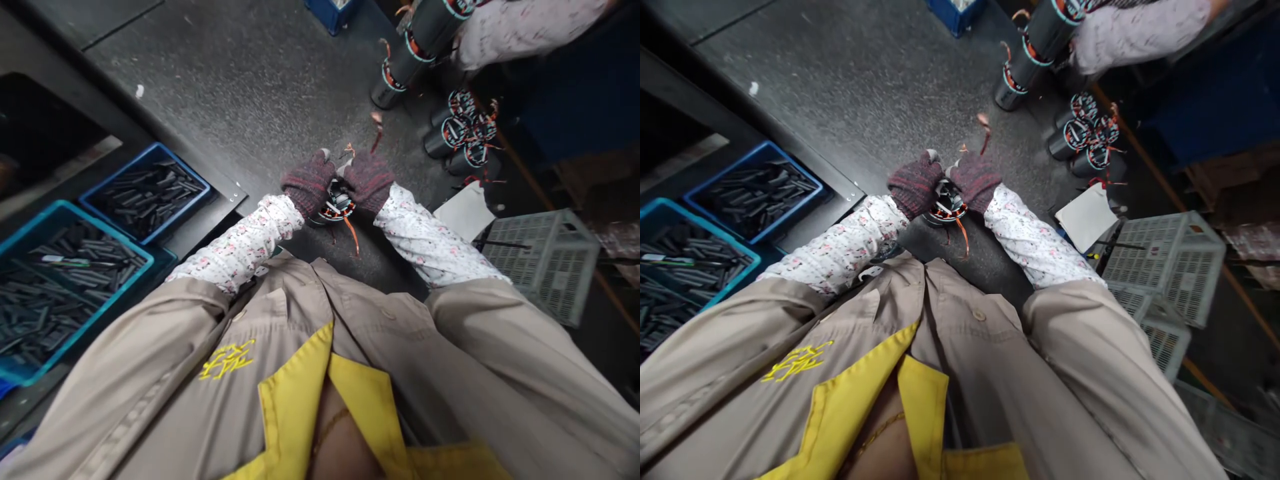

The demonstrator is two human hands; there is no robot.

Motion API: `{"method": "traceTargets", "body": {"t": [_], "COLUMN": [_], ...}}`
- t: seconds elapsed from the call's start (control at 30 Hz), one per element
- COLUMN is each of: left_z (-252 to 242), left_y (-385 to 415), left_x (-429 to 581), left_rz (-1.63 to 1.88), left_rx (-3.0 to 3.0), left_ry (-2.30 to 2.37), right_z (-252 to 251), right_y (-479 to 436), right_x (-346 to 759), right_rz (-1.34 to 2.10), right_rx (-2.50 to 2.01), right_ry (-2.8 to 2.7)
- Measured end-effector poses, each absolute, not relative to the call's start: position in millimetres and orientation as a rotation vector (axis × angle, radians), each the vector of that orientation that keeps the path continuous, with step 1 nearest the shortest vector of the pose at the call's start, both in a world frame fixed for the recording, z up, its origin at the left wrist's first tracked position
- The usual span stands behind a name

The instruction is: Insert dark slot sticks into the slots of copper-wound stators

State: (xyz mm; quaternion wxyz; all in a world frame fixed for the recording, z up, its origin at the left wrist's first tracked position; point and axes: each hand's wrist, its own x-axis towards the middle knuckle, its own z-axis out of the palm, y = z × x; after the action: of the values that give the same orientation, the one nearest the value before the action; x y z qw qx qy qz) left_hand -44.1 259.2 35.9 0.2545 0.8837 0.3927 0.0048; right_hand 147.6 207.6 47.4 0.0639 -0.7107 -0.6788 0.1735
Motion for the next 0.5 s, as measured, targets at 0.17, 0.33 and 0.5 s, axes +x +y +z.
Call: {"method": "traceTargets", "body": {"t": [0.17, 0.33, 0.5], "left_z": [42.4, 46.1, 39.4], "left_y": [250.8, 253.4, 255.1], "left_x": [-44.1, -40.0, -40.2], "left_rz": [0.036, -0.045, 0.004], "left_rx": [2.327, 2.315, 2.351], "left_ry": [1.100, 1.113, 1.154], "right_z": [58.2, 84.8, 69.3], "right_y": [206.8, 213.4, 228.1], "right_x": [161.6, 180.0, 144.3], "right_rz": [0.627, 0.470, 0.637], "right_rx": [-1.836, -1.841, -2.151], "right_ry": [-1.569, -1.670, -1.921]}}
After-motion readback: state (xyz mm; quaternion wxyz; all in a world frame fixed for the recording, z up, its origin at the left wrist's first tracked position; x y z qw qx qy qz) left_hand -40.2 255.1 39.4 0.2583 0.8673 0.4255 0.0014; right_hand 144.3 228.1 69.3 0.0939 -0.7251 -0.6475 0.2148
